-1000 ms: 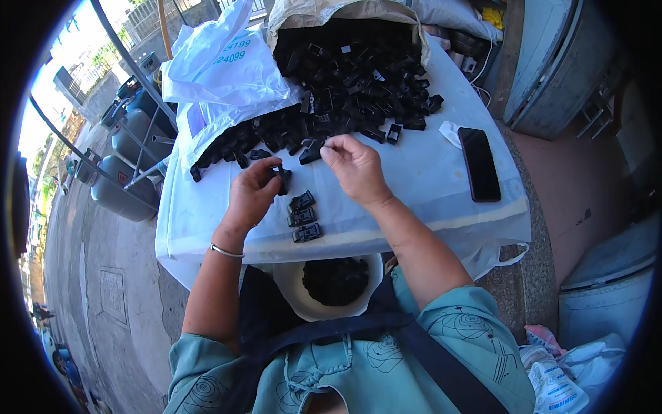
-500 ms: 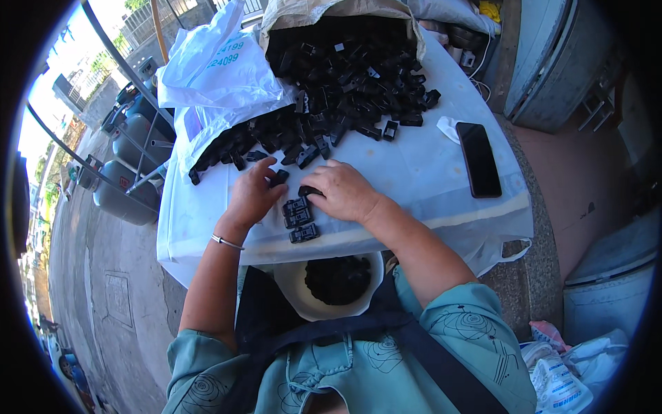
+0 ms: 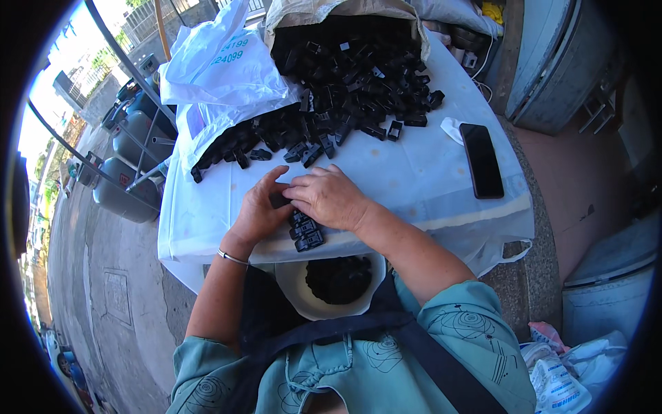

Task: Sorting small black plastic components from a pile on a table into a container.

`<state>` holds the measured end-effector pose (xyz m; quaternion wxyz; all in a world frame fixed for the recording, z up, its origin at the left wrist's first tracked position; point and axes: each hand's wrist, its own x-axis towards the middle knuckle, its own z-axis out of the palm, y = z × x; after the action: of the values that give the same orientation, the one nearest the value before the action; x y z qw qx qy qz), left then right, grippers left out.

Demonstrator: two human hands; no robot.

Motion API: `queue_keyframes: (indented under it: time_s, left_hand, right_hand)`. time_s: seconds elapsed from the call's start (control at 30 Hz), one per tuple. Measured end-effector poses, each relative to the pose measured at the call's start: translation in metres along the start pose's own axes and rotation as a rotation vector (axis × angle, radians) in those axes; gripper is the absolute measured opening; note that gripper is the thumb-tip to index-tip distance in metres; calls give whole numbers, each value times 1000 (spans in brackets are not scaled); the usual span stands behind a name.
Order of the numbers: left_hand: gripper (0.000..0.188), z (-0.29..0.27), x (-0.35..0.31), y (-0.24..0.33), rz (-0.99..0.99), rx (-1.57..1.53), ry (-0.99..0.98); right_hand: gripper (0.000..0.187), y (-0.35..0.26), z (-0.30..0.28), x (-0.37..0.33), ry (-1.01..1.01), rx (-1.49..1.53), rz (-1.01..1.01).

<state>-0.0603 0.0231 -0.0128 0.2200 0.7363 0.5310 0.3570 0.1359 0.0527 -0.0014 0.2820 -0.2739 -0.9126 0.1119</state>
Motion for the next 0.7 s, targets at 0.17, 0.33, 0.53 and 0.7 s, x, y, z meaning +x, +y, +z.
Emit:
queue_keyframes:
  time_s: [0.17,0.33,0.53,0.7]
  left_hand:
    - [43,-28,17,2,-127,55,5]
    - [24,-33,46,-37,-22,428,252]
    - [20,-21,40,-20,-90,313,97]
    - [19,-12,18,-9,46,261,96]
  right_hand:
    - [21,6,10,-17,135,-34,-56]
    - [19,14,2,10,267,240,99]
    - [18,30,1,16,172,-195,203]
    - [17,24,-2,7,172,-199,175]
